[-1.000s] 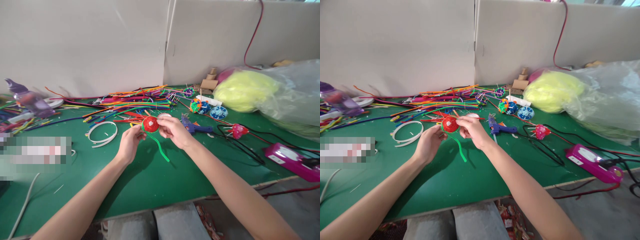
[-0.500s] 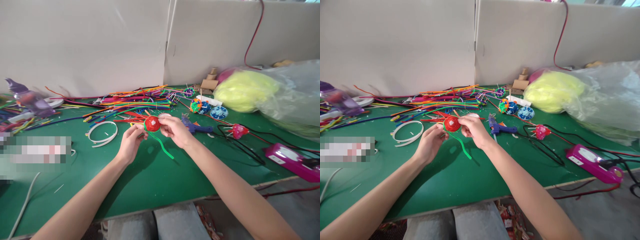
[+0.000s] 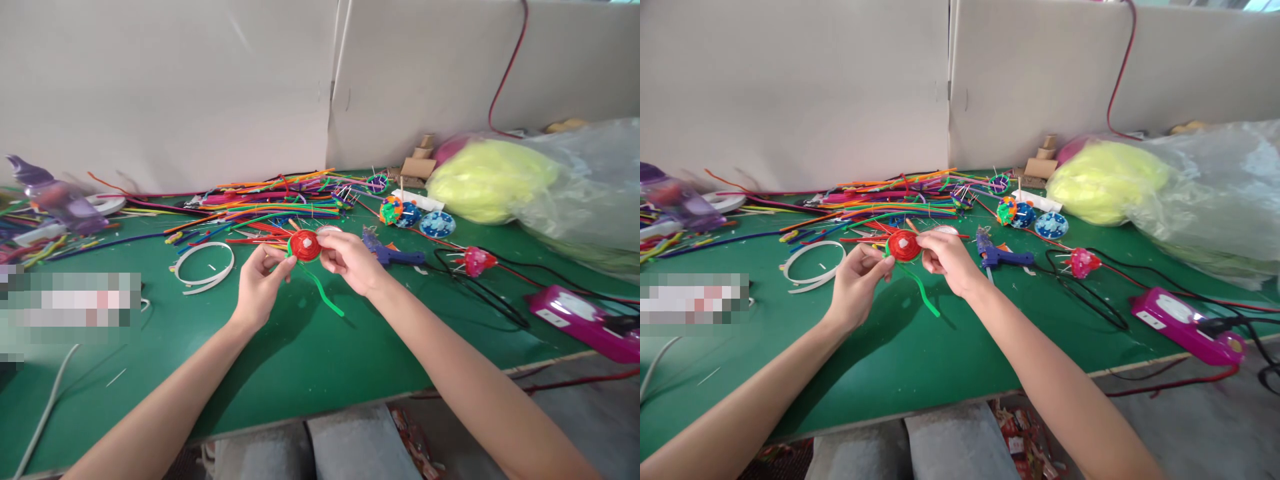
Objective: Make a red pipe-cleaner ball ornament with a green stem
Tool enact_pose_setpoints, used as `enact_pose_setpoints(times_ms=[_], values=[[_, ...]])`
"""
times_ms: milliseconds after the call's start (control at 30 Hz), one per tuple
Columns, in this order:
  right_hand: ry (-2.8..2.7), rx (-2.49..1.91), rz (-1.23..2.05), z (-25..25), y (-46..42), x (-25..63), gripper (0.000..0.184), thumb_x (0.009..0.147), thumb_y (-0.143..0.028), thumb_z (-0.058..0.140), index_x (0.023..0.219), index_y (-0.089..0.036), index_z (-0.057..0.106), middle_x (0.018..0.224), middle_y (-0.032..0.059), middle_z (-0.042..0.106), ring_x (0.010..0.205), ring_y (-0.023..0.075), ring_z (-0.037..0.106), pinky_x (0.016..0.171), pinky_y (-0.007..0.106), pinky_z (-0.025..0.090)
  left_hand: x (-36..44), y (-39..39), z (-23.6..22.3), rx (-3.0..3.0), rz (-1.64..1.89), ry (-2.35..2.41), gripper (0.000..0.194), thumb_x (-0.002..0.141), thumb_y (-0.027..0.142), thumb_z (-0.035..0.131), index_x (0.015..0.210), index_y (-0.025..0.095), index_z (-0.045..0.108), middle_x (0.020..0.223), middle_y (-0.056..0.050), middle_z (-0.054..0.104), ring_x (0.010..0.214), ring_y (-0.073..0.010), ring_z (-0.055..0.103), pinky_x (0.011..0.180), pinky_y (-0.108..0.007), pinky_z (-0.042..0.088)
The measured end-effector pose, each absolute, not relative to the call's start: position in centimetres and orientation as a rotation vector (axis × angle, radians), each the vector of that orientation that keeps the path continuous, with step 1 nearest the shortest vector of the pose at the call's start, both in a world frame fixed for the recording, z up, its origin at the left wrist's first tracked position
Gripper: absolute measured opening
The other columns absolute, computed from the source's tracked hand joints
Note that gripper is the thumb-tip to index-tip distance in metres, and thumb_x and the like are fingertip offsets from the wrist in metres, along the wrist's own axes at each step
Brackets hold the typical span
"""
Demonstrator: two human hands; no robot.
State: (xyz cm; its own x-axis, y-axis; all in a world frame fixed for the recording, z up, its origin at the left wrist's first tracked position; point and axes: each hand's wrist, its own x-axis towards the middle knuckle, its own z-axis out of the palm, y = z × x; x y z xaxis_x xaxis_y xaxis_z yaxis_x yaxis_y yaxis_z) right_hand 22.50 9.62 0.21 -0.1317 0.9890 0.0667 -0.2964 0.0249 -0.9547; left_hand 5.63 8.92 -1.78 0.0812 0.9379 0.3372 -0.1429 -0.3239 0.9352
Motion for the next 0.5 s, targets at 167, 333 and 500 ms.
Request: enact_pose_setpoints(times_ms=[167,333,500], values=[[-1.108,-0.875,1.414,0.17,9.58,22.58,0.008,0.078,-0.023,0.058,0.073,-0.017,0.055,0.049,-0.0053,0.046,0.035,0.0045,0.036,0.035,0.021,0.01,5.57,8.9,-2.11,1.47,1.474,0.9,0.027,0.073,0.031,0.076,0.071,0.02,0.052,0.056,0.006,0.052,0.047,-0.0082,0.05,0.048,-0.022,0.037],[-1.101,-0.878,1.409,0.02,9.62,22.51,0.007,0.077,-0.023,0.058,0.074,-0.017,0.055,0.049,-0.0055,0.045,0.035,0.0048,0.036,0.035,0.021,0.011,5.65,8.64,-1.84,1.486,1.472,0.915,0.024,0.073,0.029,0.076,0.07,0.019,0.054,0.059,0.005,0.053,0.048,-0.008,0.049,0.047,-0.022,0.038],[-1.059,-0.898,1.395,-0.1,9.8,22.53,0.005,0.075,-0.021,0.056,0.076,-0.017,0.057,0.051,-0.0049,0.046,0.036,0.0054,0.038,0.035,0.021,0.011,5.43,8.74,-1.39,1.329,1.368,0.793,0.012,0.075,0.028,0.071,0.074,0.018,0.065,0.071,-0.001,0.062,0.063,-0.012,0.054,0.056,-0.024,0.042]])
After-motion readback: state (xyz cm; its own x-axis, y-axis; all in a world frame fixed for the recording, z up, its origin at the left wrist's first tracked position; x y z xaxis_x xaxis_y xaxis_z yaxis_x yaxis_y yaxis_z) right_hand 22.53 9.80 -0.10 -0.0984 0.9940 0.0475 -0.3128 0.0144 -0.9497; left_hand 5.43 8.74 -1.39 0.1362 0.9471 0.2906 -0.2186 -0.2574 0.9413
